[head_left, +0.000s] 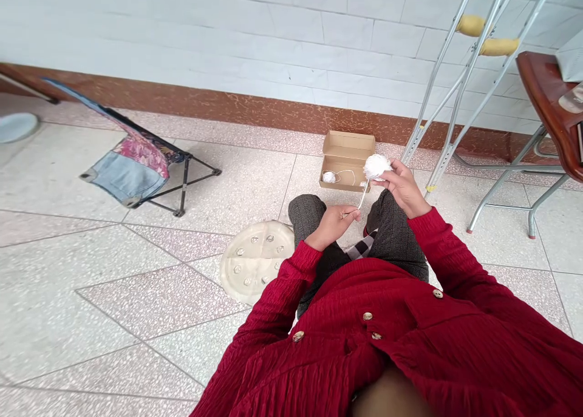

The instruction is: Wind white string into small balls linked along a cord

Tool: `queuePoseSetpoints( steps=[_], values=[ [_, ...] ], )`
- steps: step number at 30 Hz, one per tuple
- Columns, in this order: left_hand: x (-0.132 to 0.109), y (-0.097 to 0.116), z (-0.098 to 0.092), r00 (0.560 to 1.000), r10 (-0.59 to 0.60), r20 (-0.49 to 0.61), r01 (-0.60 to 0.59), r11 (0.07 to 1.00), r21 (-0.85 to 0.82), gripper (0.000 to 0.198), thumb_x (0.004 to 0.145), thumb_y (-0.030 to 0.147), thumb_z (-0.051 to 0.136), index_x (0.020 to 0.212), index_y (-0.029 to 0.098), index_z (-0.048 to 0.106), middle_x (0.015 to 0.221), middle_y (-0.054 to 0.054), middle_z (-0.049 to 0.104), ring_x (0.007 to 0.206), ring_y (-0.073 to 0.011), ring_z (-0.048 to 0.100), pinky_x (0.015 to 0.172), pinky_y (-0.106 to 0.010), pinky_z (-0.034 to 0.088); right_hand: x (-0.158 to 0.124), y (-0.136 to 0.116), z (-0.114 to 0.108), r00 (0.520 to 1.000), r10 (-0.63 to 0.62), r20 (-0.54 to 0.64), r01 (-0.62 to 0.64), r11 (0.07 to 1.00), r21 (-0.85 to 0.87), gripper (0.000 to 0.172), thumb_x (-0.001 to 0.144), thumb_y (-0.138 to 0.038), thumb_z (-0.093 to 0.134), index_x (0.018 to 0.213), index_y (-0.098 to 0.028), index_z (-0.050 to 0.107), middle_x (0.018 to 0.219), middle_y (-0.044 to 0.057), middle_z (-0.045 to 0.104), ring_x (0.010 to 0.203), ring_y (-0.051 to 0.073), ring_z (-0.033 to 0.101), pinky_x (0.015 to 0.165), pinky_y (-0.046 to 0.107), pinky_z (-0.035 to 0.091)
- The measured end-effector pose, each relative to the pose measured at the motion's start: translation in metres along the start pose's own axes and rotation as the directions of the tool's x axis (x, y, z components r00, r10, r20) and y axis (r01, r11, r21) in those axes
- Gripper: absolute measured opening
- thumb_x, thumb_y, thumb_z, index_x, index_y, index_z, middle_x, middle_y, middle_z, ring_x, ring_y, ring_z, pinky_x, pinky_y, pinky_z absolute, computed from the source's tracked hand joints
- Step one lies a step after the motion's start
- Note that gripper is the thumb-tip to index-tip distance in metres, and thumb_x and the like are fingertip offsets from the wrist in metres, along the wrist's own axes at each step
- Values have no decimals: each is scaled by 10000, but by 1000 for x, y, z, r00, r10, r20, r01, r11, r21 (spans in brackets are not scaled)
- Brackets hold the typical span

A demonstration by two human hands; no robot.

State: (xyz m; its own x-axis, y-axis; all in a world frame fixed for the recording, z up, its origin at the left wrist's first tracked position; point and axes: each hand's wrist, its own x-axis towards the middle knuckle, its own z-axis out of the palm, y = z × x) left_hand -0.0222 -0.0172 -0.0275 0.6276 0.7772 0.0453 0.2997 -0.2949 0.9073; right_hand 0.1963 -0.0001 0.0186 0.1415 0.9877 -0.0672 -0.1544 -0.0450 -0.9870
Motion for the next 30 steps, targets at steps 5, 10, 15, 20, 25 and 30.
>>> queuePoseSetpoints(
  steps=[5, 10, 15, 20, 25, 30],
  values=[
    [3, 6, -10, 989, 146, 35, -150, 963, 226, 372, 1003, 360, 494, 750, 175, 695, 758, -40, 699, 768, -186, 635, 855, -333, 488, 5, 42, -7, 986, -163, -21, 113, 764, -635, 466, 622, -273, 780, 1054, -219, 615, 1012, 40, 628, 856, 206, 588, 821, 379, 502],
    [12, 1, -26, 970, 244, -15, -225, 915, 335, 255, 991, 291, 525, 867, 181, 719, 917, -71, 747, 910, -220, 667, 1076, -453, 408, -28, 69, 0, 948, 143, 284, 61, 794, -604, 420, 607, -243, 789, 1006, -210, 662, 904, 0, 639, 749, 167, 563, 753, 328, 473],
    [14, -1, -30, 979, 206, -3, -202, 964, 173, 316, 994, 363, 524, 836, 179, 726, 881, -62, 737, 910, -212, 667, 980, -391, 472, -47, 50, 4, 826, 314, 468, -237, 947, -216, 452, 622, -250, 833, 1046, -202, 684, 947, 0, 680, 843, 164, 615, 787, 300, 488],
    [13, -7, -24, 996, 34, -81, -39, 998, -58, 389, 968, 448, 537, 813, 154, 737, 826, -45, 740, 819, -197, 669, 767, -286, 502, -50, 20, 3, 858, 327, 396, -391, 916, 91, 470, 603, -228, 847, 1047, -205, 695, 975, 15, 707, 820, 159, 640, 737, 281, 525],
    [9, -8, -9, 998, -22, -50, 17, 994, -105, 418, 974, 435, 518, 756, 142, 721, 768, -19, 727, 752, -163, 649, 763, -261, 484, -33, -2, 4, 932, 224, 286, -282, 942, 183, 470, 630, -244, 818, 1078, -238, 674, 1056, 21, 719, 900, 191, 677, 792, 325, 568],
    [2, 2, 2, 999, 12, 48, -11, 1000, -16, 383, 993, 362, 505, 749, 151, 713, 768, -21, 726, 748, -153, 645, 755, -258, 472, 2, 11, -2, 994, 109, 31, -111, 990, 83, 426, 629, -305, 792, 1020, -237, 637, 1073, 26, 700, 946, 204, 656, 873, 373, 549]
  ],
)
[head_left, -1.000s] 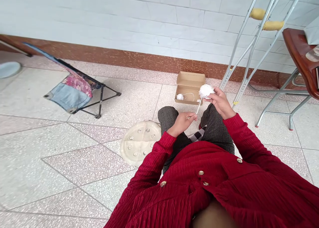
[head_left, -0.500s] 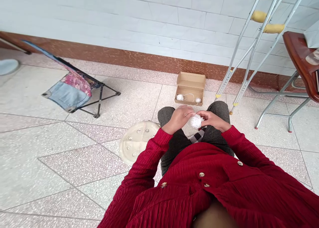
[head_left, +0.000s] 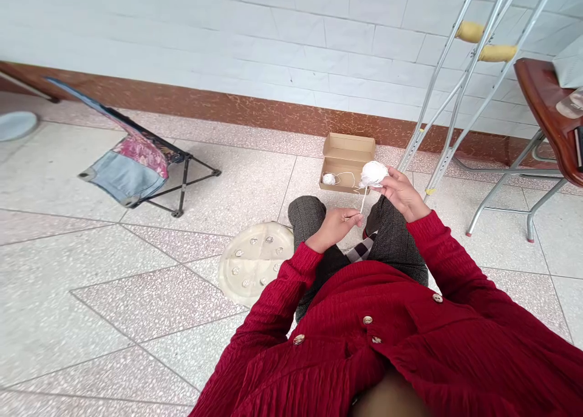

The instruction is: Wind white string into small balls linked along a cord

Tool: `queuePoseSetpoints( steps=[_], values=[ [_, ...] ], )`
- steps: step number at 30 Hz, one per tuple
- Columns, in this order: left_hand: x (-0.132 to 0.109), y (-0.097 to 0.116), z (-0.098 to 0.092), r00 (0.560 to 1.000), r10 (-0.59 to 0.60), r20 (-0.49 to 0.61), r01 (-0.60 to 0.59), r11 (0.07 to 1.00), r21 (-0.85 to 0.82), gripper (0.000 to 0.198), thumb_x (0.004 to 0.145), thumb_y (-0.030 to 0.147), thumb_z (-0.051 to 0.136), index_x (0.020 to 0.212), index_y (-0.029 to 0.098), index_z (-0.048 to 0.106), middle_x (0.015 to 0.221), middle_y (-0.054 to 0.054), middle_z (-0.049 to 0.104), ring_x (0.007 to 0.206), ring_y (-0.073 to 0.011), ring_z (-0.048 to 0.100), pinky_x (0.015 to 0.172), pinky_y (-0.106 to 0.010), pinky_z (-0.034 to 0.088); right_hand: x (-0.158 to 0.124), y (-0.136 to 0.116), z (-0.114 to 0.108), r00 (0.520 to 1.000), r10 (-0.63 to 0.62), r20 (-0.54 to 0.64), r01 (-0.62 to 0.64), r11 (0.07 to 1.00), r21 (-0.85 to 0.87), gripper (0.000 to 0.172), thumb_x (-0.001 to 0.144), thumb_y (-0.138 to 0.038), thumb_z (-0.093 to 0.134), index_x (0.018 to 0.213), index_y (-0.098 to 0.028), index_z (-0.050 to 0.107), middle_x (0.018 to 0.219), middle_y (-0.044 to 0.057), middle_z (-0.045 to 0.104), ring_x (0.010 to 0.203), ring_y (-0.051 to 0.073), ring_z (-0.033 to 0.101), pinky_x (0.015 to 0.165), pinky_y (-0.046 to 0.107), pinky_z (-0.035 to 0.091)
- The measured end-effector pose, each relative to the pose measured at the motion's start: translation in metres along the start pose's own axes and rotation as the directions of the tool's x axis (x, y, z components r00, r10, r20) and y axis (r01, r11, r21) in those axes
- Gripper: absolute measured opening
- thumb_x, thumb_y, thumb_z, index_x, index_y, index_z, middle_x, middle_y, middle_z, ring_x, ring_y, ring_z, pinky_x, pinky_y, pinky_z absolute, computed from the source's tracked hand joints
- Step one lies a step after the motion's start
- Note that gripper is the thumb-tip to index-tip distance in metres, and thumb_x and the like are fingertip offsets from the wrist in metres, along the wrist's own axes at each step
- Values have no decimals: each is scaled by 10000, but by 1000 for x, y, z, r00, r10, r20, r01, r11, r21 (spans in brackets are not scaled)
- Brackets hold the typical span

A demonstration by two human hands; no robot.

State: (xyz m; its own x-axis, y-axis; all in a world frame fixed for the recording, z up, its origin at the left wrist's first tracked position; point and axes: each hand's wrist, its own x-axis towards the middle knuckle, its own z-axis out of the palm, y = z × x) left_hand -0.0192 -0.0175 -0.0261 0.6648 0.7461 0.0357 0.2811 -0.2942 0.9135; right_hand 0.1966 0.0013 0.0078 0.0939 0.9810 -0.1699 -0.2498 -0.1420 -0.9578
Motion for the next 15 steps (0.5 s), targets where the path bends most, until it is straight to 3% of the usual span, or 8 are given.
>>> queuePoseSetpoints(
  steps=[2, 3, 6, 8, 11, 15],
  values=[
    [0, 3, -1, 999, 36, 16, -38, 993, 109, 371, 997, 341, 507, 748, 158, 712, 762, -28, 718, 752, -164, 644, 762, -276, 477, 8, 17, -4, 990, -94, -106, 69, 973, -219, 453, 578, -290, 808, 986, -222, 625, 994, 28, 689, 901, 205, 638, 856, 374, 532],
    [0, 4, -3, 998, 60, 11, -61, 984, 169, 358, 997, 329, 511, 756, 162, 714, 768, -34, 720, 765, -173, 648, 797, -296, 485, 8, 27, -5, 986, -132, -105, 86, 930, -358, 467, 560, -275, 812, 984, -214, 627, 955, 28, 681, 875, 206, 628, 842, 374, 522],
    [2, 2, -13, 991, 134, -17, -121, 937, 328, 290, 993, 288, 526, 818, 173, 726, 842, -44, 752, 829, -194, 669, 1009, -398, 455, -5, 54, -5, 996, -73, 55, 91, 790, -607, 446, 561, -214, 786, 988, -210, 660, 898, 14, 671, 795, 193, 607, 782, 354, 499],
    [3, -1, -19, 987, 157, -25, -136, 913, 386, 262, 992, 270, 525, 850, 180, 726, 888, -40, 767, 858, -194, 677, 1113, -452, 384, -20, 65, -3, 985, 63, 162, 42, 819, -572, 436, 554, -194, 790, 975, -207, 675, 894, 2, 675, 780, 178, 606, 786, 339, 493],
    [4, -4, -27, 988, 155, -28, -135, 925, 354, 267, 995, 286, 518, 853, 184, 719, 892, -27, 769, 857, -184, 676, 1137, -460, 363, -38, 65, -2, 928, 254, 274, -143, 918, -369, 456, 548, -204, 831, 982, -191, 691, 917, -1, 685, 814, 166, 620, 814, 319, 490],
    [6, -4, -30, 988, 142, -59, -127, 968, 215, 312, 998, 336, 517, 815, 185, 719, 846, -10, 757, 802, -163, 661, 1119, -422, 386, -49, 47, -5, 881, 346, 323, -322, 938, -127, 465, 561, -166, 846, 1005, -194, 711, 934, 2, 689, 836, 155, 624, 780, 282, 501]
  ],
)
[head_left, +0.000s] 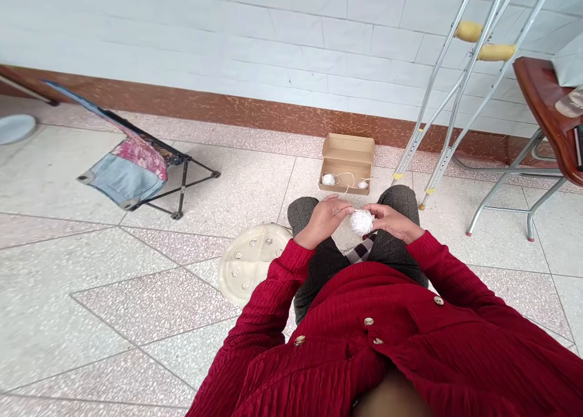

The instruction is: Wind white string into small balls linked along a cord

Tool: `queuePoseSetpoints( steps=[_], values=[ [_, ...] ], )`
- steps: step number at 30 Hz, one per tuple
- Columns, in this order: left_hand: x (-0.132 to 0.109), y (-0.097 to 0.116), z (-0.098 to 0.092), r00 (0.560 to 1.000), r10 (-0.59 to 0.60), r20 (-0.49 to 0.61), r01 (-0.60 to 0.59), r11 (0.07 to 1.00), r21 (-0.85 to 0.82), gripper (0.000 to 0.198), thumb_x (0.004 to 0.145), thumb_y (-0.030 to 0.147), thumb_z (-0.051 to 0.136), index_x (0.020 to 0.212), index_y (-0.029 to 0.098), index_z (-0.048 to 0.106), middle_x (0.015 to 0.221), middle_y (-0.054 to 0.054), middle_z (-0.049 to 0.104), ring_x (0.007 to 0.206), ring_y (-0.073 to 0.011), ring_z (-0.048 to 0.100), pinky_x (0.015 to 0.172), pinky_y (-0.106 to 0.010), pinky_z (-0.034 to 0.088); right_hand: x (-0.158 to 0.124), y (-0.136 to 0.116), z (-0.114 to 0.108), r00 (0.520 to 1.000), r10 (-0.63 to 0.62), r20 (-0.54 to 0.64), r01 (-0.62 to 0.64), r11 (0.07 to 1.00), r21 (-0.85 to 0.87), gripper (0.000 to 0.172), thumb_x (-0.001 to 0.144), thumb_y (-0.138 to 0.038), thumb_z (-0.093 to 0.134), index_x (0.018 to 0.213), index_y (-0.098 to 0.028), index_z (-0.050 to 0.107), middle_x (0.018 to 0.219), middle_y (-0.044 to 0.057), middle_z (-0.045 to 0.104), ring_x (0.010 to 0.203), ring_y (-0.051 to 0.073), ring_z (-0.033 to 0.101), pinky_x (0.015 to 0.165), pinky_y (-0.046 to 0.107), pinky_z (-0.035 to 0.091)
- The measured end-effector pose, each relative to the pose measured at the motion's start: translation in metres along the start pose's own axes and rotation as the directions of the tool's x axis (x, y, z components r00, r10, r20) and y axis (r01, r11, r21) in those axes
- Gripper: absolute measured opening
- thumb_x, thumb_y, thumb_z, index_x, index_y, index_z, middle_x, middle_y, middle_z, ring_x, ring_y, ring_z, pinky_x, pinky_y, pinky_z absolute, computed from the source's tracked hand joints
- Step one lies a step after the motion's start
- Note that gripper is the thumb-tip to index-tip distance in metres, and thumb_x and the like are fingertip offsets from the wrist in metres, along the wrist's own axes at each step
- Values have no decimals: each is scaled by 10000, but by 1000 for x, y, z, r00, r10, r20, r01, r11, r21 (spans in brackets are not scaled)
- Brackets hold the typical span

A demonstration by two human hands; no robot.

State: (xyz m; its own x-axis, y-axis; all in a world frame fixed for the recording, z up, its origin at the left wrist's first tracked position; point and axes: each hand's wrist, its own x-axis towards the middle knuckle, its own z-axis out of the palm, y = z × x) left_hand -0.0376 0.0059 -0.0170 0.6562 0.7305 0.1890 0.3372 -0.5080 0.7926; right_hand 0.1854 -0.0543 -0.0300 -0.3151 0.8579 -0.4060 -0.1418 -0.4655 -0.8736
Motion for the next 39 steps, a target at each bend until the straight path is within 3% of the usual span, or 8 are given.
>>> queuePoseSetpoints(
  steps=[6, 11, 14, 17, 22, 25, 32, 39],
  values=[
    [5, -4, 5, 990, -127, -61, 114, 976, -183, 366, 973, 413, 530, 840, 158, 756, 899, -56, 760, 869, -203, 675, 832, -314, 511, -9, -31, 1, 995, -88, 47, 75, 973, 218, 530, 574, -160, 841, 1081, -213, 695, 1029, 31, 720, 896, 177, 665, 819, 307, 544],
    [3, 1, 17, 977, -211, -28, 195, 939, -282, 368, 961, 424, 547, 819, 159, 759, 867, -31, 769, 846, -191, 685, 852, -294, 508, 2, -61, 1, 951, -285, -123, 305, 932, 197, 459, 642, -285, 824, 1069, -237, 662, 1132, 47, 708, 1009, 232, 666, 849, 381, 574],
    [-2, 7, 23, 984, -177, 31, 178, 943, -281, 367, 973, 397, 527, 798, 160, 745, 834, -24, 755, 815, -175, 675, 831, -278, 495, 21, -64, -8, 882, -362, -303, 381, 925, 4, 405, 669, -362, 818, 1011, -229, 646, 1063, 40, 701, 951, 214, 659, 808, 363, 573],
    [-6, 11, 25, 986, -152, 62, 163, 956, -243, 347, 986, 360, 506, 822, 162, 739, 836, -23, 745, 812, -167, 671, 809, -270, 486, 38, -48, -17, 810, -429, -399, 308, 891, -333, 413, 589, -350, 853, 898, -205, 620, 861, 9, 652, 800, 180, 617, 751, 338, 537],
    [-6, 8, 22, 992, -86, 92, 86, 996, -2, 299, 971, 298, 531, 788, 168, 728, 801, -38, 722, 792, -179, 654, 794, -292, 486, 40, -11, -13, 842, -455, -290, 127, 690, -712, 381, 602, -255, 786, 940, -199, 619, 857, -4, 601, 722, 160, 560, 693, 310, 471],
    [-2, 4, 16, 993, -30, 115, 10, 986, 168, 255, 965, 264, 545, 812, 179, 731, 829, -52, 741, 819, -197, 663, 948, -370, 479, 32, 0, -8, 867, -442, -229, 93, 596, -798, 378, 599, -218, 775, 948, -200, 628, 902, 3, 573, 750, 162, 539, 709, 307, 451],
    [4, 3, 0, 999, 8, 36, -12, 993, 121, 296, 999, 328, 518, 823, 193, 714, 852, -24, 752, 810, -175, 658, 1099, -435, 405, 9, -1, -3, 993, -111, -38, 93, 944, -315, 418, 595, -234, 819, 973, -197, 643, 920, -7, 638, 768, 151, 576, 744, 297, 462],
    [5, -5, 9, 982, -151, -116, 132, 978, -163, 347, 961, 421, 553, 830, 168, 750, 863, -43, 757, 845, -196, 676, 811, -307, 524, -12, -23, 12, 995, -68, 78, 60, 993, 103, 464, 589, -177, 850, 1024, -203, 690, 947, 6, 672, 852, 160, 623, 753, 280, 530]
  ],
)
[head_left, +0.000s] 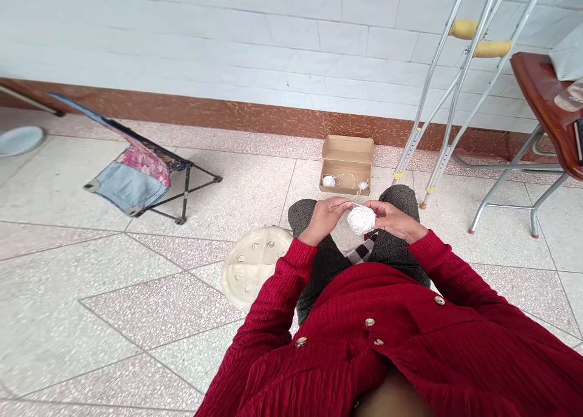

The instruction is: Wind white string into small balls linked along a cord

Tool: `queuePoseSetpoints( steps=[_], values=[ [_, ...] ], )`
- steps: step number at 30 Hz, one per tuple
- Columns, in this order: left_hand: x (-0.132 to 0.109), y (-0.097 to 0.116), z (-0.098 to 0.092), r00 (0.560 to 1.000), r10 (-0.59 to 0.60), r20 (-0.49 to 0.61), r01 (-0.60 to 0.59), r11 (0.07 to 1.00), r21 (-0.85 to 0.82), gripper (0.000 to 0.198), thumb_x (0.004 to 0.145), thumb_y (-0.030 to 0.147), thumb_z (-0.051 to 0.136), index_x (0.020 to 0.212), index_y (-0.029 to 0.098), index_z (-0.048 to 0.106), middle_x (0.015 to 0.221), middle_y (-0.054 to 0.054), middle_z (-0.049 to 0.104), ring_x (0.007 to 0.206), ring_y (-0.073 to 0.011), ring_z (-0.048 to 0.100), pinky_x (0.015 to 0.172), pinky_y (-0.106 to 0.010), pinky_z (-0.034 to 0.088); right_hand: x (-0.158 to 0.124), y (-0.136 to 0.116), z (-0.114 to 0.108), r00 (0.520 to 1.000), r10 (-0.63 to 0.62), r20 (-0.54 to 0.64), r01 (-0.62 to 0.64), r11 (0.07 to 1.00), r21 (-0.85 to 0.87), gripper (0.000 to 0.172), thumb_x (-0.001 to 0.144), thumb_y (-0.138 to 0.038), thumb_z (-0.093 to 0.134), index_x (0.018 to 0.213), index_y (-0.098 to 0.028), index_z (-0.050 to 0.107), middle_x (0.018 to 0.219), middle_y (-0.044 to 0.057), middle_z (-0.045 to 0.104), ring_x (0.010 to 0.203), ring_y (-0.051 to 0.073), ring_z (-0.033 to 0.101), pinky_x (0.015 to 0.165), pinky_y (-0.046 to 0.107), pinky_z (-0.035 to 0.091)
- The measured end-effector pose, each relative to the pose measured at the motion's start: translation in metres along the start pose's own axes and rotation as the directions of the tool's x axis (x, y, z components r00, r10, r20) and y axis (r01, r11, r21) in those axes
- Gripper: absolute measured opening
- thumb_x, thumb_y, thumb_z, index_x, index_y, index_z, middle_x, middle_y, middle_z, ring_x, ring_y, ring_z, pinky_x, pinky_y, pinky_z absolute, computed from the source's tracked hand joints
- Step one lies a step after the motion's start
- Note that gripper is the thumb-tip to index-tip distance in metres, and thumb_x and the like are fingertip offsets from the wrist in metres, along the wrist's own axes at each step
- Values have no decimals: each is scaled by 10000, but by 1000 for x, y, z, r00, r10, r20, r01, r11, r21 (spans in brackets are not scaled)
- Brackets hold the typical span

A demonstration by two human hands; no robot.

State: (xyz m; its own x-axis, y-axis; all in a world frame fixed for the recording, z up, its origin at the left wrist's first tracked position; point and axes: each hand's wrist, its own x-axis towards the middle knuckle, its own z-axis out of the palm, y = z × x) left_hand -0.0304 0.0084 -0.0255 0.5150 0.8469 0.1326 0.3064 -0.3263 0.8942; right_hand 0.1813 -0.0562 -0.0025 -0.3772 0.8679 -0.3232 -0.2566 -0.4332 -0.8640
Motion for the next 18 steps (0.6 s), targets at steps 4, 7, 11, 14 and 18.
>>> queuePoseSetpoints(
  steps=[4, 7, 11, 14, 18],
  values=[
    [-1, -9, 13, 996, -92, 12, 93, 988, -121, 392, 950, 442, 534, 840, 141, 761, 818, -32, 758, 779, -191, 674, 736, -286, 523, 0, -13, 6, 997, -70, -25, 71, 995, 76, 596, 588, -170, 857, 1145, -255, 662, 1095, 22, 681, 936, 191, 648, 753, 305, 588],
    [-6, -9, 23, 994, -91, 59, 98, 988, -116, 418, 953, 445, 523, 769, 140, 742, 757, -21, 737, 733, -175, 655, 738, -280, 507, 6, -26, 3, 977, -164, -132, 174, 983, 60, 586, 627, -218, 840, 1177, -266, 645, 1193, 38, 670, 990, 217, 654, 792, 349, 600],
    [-17, 0, 27, 989, -84, 125, 96, 991, -90, 402, 972, 416, 510, 745, 158, 721, 771, -20, 736, 755, -162, 656, 781, -271, 495, 24, -33, -17, 883, -308, -355, 251, 948, -198, 502, 635, -291, 826, 1098, -240, 642, 1127, 37, 674, 928, 209, 641, 768, 351, 579],
    [-21, 9, 25, 985, -38, 170, 47, 998, -47, 377, 981, 382, 504, 755, 163, 713, 786, -24, 727, 770, -162, 654, 779, -271, 483, 38, -20, -36, 774, -439, -457, 178, 843, -508, 498, 608, -314, 821, 1054, -216, 623, 1040, 36, 671, 831, 192, 616, 754, 349, 538],
    [-18, 9, 17, 980, 22, 200, -44, 993, 108, 368, 989, 352, 503, 753, 172, 719, 769, -33, 700, 758, -167, 631, 769, -283, 470, 43, 10, -43, 800, -460, -386, -22, 620, -784, 446, 592, -284, 796, 1001, -197, 640, 940, 35, 637, 777, 193, 580, 758, 358, 491]
  ],
)
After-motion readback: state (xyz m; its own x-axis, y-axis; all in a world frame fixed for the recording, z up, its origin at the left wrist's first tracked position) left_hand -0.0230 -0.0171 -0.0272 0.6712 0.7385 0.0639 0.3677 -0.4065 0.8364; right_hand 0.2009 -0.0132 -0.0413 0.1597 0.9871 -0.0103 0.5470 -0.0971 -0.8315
